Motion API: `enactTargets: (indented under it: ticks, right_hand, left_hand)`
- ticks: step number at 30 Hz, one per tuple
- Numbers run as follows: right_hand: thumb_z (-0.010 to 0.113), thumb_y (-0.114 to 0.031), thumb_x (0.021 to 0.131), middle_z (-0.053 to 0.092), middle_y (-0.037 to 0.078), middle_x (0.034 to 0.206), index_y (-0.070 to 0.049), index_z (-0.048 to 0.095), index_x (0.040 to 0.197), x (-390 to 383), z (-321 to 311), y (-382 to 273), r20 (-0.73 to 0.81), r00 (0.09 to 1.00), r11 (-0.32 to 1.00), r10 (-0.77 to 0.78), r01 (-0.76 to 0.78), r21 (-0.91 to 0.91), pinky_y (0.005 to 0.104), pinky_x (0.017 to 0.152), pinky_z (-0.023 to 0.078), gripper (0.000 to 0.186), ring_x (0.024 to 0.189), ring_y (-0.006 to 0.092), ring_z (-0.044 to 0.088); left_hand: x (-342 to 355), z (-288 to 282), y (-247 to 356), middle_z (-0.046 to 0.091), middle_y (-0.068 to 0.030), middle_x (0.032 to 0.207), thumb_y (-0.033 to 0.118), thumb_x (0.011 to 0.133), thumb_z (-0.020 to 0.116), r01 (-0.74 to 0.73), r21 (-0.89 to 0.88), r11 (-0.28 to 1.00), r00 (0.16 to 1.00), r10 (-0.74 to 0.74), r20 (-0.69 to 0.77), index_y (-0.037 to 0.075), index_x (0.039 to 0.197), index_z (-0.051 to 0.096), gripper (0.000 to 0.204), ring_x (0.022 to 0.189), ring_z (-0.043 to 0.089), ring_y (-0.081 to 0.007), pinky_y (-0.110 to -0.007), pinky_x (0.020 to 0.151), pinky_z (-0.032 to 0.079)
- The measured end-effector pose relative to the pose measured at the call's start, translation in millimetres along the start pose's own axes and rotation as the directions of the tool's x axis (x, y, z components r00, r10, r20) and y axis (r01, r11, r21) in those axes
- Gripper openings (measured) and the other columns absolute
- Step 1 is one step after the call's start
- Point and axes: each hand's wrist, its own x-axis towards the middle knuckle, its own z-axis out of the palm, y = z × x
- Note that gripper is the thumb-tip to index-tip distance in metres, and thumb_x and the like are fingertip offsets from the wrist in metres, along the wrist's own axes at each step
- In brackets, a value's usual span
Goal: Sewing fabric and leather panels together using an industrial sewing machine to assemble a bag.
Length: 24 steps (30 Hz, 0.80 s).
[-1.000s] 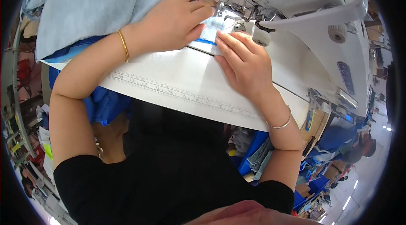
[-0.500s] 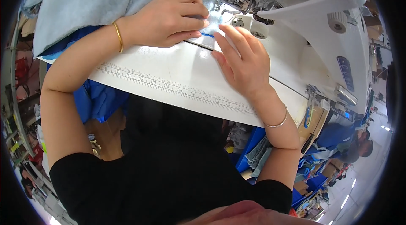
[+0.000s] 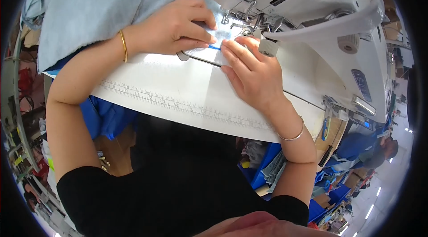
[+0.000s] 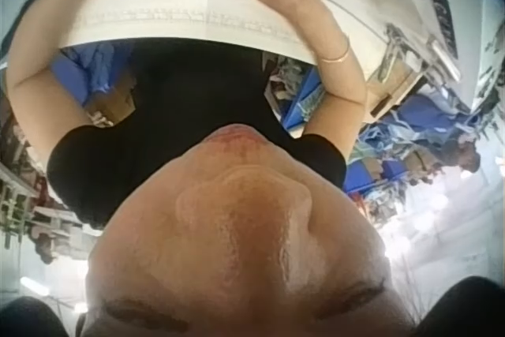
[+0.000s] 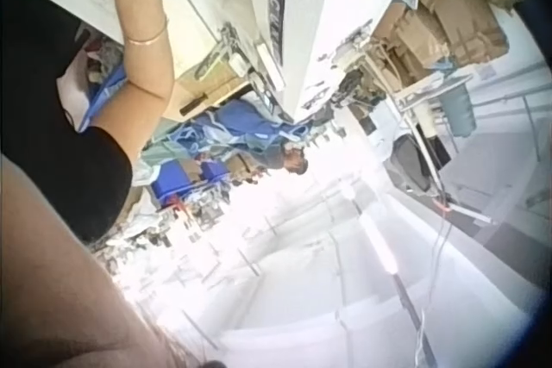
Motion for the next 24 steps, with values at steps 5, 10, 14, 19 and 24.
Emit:
enactTargets:
  ticks: [5, 10, 14, 19, 24]
  right_hand:
    - [0.078, -0.018, 0.082, 0.069, 0.004, 0.124, -0.006, 0.071, 0.117, 7, -3, 2, 0.033, 0.999, 0.999, 0.041, -0.041, 0.004, 0.0378, 0.083, 0.057, 0.038, 0.11, 0.0266, 0.066]
    - [0.076, -0.024, 0.085, 0.069, 0.003, 0.124, -0.008, 0.071, 0.121, 9, -3, 5, 0.023, 0.998, 0.993, 0.061, -0.058, -0.101, 0.0362, 0.087, 0.055, 0.039, 0.114, 0.0261, 0.064]
    - [0.074, -0.027, 0.088, 0.068, 0.004, 0.126, -0.008, 0.069, 0.125, 8, 1, 3, 0.045, 0.991, 0.984, 0.126, -0.119, -0.132, 0.0377, 0.088, 0.054, 0.042, 0.115, 0.0278, 0.063]
    - [0.069, -0.03, 0.091, 0.065, 0.012, 0.13, -0.004, 0.064, 0.132, 12, 0, 4, 0.052, 0.994, 0.965, 0.101, -0.085, -0.247, 0.0401, 0.089, 0.052, 0.049, 0.117, 0.0303, 0.062]
    - [0.072, -0.028, 0.089, 0.066, 0.013, 0.119, -0.002, 0.066, 0.127, 10, 9, 13, -0.024, 0.993, 0.983, 0.114, -0.116, -0.14, 0.0438, 0.092, 0.049, 0.047, 0.113, 0.0334, 0.059]
  left_hand:
    - [3, -3, -15, 0.069, -0.007, 0.106, 0.019, 0.085, 0.078, 0.011, -0.047, 0.999, 0.999, -0.009, 0.035, 0.013, 0.104, 0.079, 0.019, 0.103, 0.059, -0.0273, -0.042, 0.09, 0.045]
    - [13, -5, -24, 0.069, -0.0072, 0.101, 0.016, 0.084, 0.078, 0.053, -0.124, 0.991, 0.998, -0.049, 0.031, 0.005, 0.095, 0.078, 0.015, 0.099, 0.061, -0.025, -0.036, 0.085, 0.05]
    - [6, 0, -33, 0.073, -0.0122, 0.082, 0.019, 0.091, 0.077, 0.291, -0.201, 0.935, 0.955, -0.274, 0.111, 0.001, 0.101, 0.076, 0.02, 0.07, 0.066, -0.0227, -0.03, 0.062, 0.049]
    - [7, -3, -49, 0.075, -0.0095, 0.089, 0.023, 0.092, 0.076, 0.394, -0.175, 0.902, 0.914, -0.366, 0.175, 0.002, 0.103, 0.077, 0.023, 0.073, 0.065, -0.0174, -0.029, 0.066, 0.05]
    - [38, -31, -36, 0.072, -0.0127, 0.093, 0.013, 0.092, 0.066, 0.307, -0.118, 0.945, 0.94, -0.281, 0.193, 0.002, 0.103, 0.072, 0.017, 0.08, 0.066, -0.0238, -0.033, 0.071, 0.052]
